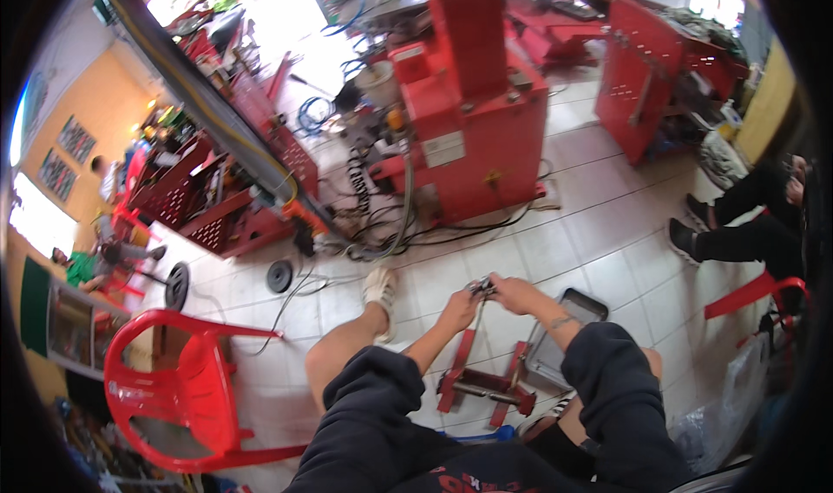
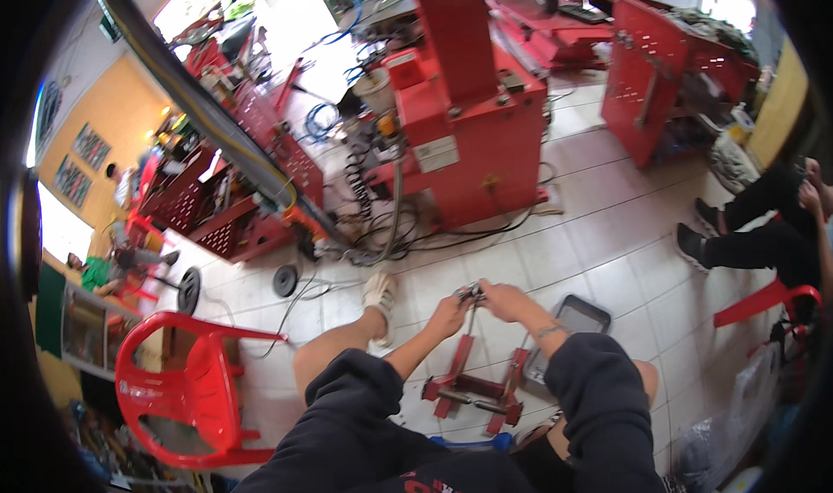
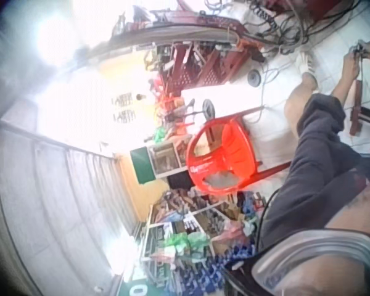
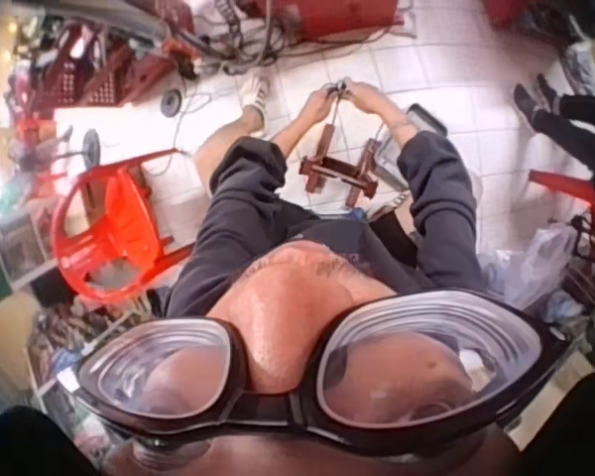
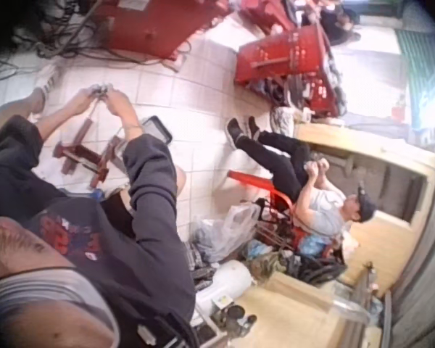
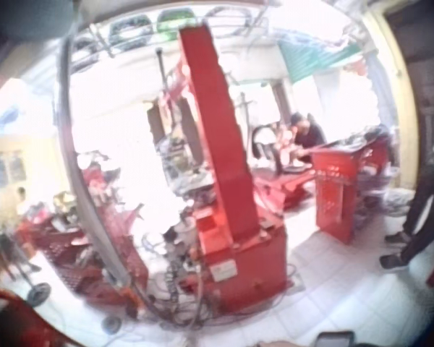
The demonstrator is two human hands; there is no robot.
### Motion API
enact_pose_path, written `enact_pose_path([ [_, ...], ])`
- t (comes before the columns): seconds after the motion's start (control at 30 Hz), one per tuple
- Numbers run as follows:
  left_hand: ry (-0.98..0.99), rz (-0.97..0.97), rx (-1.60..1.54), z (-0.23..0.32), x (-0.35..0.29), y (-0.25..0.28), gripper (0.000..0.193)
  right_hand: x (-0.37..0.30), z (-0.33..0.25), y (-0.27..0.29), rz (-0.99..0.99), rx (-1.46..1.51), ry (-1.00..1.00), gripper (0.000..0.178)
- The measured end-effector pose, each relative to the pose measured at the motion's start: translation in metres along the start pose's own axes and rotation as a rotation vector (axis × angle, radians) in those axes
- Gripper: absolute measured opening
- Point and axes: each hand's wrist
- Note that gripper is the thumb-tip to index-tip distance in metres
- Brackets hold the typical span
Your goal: The person sits on the floor and assembles a metal mechanical component using a wrench. They tighten bolts on a bracket secured in a red vise, then attach a metal plate to the assembly, securing it with a bolt and nut.
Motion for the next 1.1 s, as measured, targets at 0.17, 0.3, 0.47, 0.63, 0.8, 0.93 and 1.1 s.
enact_pose_path([
  [0.17, -0.007, 0.042, -0.042, 0.015, -0.013, 0.001, 0.020, -0.001, -0.004, 0.004, -0.085, 0.139, -0.013, 0.034],
  [0.3, 0.018, 0.077, 0.012, 0.025, -0.013, 0.001, 0.022, -0.003, -0.007, 0.015, -0.098, 0.158, 0.018, 0.031],
  [0.47, -0.021, 0.117, -0.006, 0.018, -0.013, -0.005, 0.019, -0.004, -0.004, 0.009, -0.066, 0.111, 0.046, 0.029],
  [0.63, -0.017, 0.093, 0.003, 0.026, -0.016, -0.004, 0.019, -0.011, -0.002, 0.001, 0.017, 0.018, 0.056, 0.029],
  [0.8, -0.039, 0.106, -0.003, 0.029, -0.012, -0.007, 0.017, -0.011, -0.002, 0.008, 0.013, 0.056, 0.041, 0.029],
  [0.93, -0.080, 0.119, 0.096, 0.023, -0.013, 0.001, 0.016, -0.008, -0.005, 0.007, 0.018, 0.109, 0.070, 0.027],
  [1.1, -0.047, 0.150, 0.143, 0.011, -0.015, -0.017, 0.028, 0.015, 0.033, -0.032, -0.015, 0.142, 0.023, 0.041],
])
Point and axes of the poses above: each hand's wrist, its own x-axis towards the middle knuckle, its own y-axis out of the back of the hand, z = x × y, and after that the axes turned 1 degree about -y, right-handed
